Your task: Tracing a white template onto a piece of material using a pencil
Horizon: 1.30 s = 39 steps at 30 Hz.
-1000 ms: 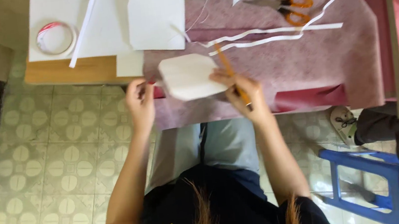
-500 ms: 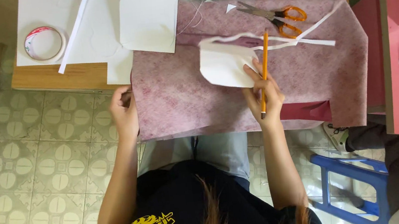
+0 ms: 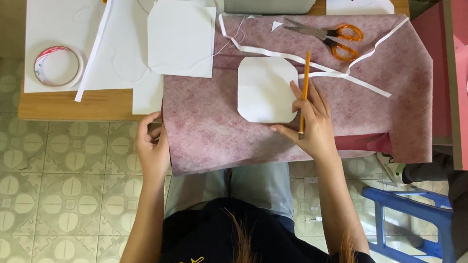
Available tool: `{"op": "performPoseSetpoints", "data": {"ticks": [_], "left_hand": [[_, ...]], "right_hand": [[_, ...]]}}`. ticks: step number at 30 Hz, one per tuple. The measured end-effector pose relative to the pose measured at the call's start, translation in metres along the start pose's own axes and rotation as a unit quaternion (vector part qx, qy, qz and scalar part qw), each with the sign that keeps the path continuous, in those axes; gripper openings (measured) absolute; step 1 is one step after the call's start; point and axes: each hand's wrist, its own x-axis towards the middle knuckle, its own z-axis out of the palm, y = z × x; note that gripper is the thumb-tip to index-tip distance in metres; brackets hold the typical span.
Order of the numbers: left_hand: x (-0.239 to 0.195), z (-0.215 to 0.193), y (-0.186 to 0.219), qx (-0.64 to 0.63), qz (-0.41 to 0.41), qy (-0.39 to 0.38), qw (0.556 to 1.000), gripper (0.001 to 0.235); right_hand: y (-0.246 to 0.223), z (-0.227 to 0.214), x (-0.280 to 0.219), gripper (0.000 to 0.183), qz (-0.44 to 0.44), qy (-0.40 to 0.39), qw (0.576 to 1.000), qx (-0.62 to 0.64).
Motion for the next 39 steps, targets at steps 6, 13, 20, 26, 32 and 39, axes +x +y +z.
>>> {"op": "performPoseSetpoints", "data": {"ticks": [6, 13, 20, 26, 32, 39], "left_hand": [[-0.002, 0.001, 0.023, -0.007, -0.031, -0.004, 0.999, 0.028], [0.009, 0.003, 0.035, -0.018, -0.064, 0.004, 0.998, 0.031], [0.009, 0.003, 0.042, 0.015, -0.067, -0.007, 0.998, 0.035], [-0.006, 0.010, 0.084, 0.051, -0.018, -0.007, 0.998, 0.034], [-0.014, 0.005, 0.069, 0.027, 0.016, -0.033, 0.999, 0.040], [-0.027, -0.008, 0.060, 0.013, -0.038, -0.030, 0.999, 0.046]], "right_hand": [[-0.005, 0.010, 0.013, 0.057, 0.026, -0.032, 0.996, -0.084], [0.005, 0.021, 0.020, 0.058, 0.043, -0.053, 0.991, -0.115], [0.011, 0.025, 0.017, 0.057, 0.064, -0.061, 0.991, -0.101], [0.003, 0.020, 0.018, 0.061, 0.083, -0.049, 0.995, -0.042], [0.009, 0.016, 0.014, 0.058, 0.087, -0.024, 0.995, 0.038], [0.008, 0.014, 0.008, 0.054, 0.078, -0.005, 0.995, 0.065]]}}
